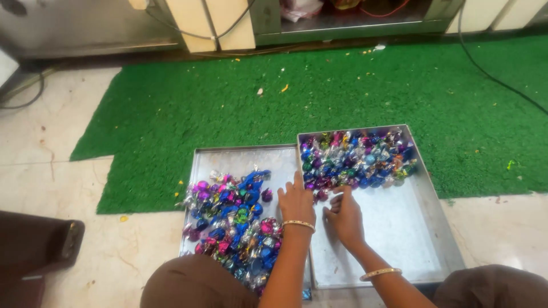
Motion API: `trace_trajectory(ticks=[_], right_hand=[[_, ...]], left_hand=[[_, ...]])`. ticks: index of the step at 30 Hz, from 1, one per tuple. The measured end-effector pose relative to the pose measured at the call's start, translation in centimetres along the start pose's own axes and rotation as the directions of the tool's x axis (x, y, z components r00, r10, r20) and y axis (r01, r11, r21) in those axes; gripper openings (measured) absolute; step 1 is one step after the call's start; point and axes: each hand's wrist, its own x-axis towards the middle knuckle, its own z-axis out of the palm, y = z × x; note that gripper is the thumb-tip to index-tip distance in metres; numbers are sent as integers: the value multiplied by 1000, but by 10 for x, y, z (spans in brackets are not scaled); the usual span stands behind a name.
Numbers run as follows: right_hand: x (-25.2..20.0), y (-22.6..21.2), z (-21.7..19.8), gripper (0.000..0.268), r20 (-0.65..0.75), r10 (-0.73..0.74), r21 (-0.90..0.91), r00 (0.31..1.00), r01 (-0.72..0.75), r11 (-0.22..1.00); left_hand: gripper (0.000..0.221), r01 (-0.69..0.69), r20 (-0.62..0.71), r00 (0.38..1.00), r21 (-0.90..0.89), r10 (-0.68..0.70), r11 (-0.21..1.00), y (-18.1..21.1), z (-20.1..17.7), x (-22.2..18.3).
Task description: Sort wrapped candies from one tray into another tray.
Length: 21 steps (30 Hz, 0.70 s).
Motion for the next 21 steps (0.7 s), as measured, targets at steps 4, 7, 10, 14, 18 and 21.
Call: trace_trajectory(ticks=[4, 7, 10, 14, 18, 21], right_hand=[[-8, -9, -7, 47, 9, -65, -86, 998, 66, 994], [-15, -36, -18, 47, 27, -127, -182, 992, 130, 975], [-14, -45, -20, 47, 2, -235, -310, 972, 224, 924], [-8, -55, -12, 37, -31, -304, -307, 952, 280, 909], [-11, -88, -5, 26, -6, -253, -199, 968, 246, 948], [-10, -98, 7, 18, 13, -319, -183, 948, 316, 931]], left_hand=[[40, 73, -41, 996, -186, -82, 980, -9, -35, -13], [47, 54, -15, 998, -361, -63, 931, -24, -50, -13], [58, -106, -176, 984, -436, 31, 894, -53, -48, -9], [39, -82, -153, 988, -377, 25, 923, -97, -47, 0], [17, -46, -163, 987, -296, -3, 954, -136, -44, 7], [13, 19, -84, 995, -332, -50, 943, -146, -69, -2]])
